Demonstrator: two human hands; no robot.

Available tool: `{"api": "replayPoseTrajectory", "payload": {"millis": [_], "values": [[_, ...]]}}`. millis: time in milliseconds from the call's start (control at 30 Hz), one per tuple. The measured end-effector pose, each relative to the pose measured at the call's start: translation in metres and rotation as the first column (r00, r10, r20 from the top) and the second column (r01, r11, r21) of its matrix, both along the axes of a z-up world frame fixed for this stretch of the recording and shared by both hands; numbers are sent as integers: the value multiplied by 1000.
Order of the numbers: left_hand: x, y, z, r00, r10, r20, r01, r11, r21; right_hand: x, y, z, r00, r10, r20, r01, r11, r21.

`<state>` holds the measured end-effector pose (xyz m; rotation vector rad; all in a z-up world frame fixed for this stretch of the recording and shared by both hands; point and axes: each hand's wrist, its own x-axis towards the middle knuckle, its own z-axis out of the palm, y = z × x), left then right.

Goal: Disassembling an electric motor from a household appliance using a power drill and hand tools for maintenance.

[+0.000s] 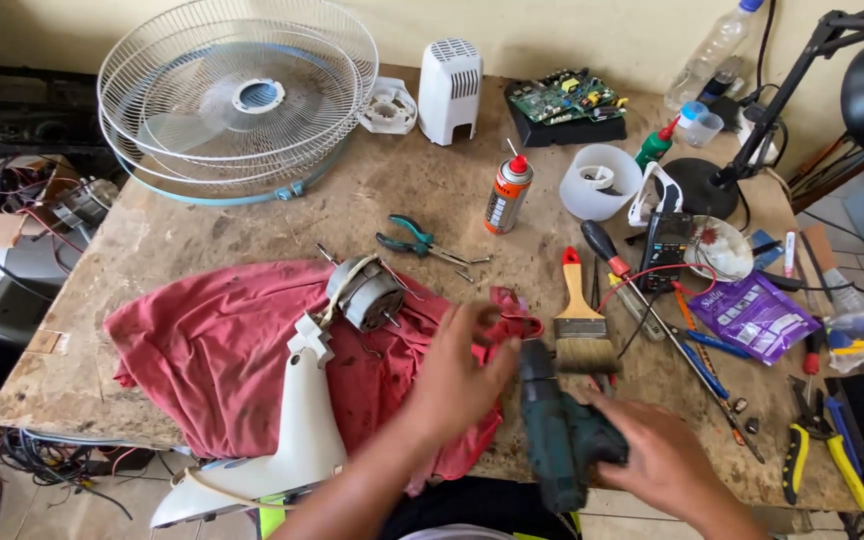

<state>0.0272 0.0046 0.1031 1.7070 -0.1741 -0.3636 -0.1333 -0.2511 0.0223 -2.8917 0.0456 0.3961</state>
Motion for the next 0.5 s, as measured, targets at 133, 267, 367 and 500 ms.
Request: {"api": "replayPoseTrajectory", "payload": {"millis": [133, 267, 367, 500], "values": [[107, -17, 19, 805, -556, 205, 184, 563, 805, -30, -38, 3, 932, -363, -20, 363, 931, 28], [214, -47, -45, 713, -688, -135, 164, -23, 986, -21, -52, 33, 811, -558, -175, 537, 830, -153], [248, -51, -73, 666, -705, -244, 212, -135, 968, -21, -68, 21, 821, -554, -137, 532, 829, -170], [249, -62, -88, 630, -738, -240, 175, -166, 970, -19, -84, 6, 816, -545, -193, 523, 838, -155]]}}
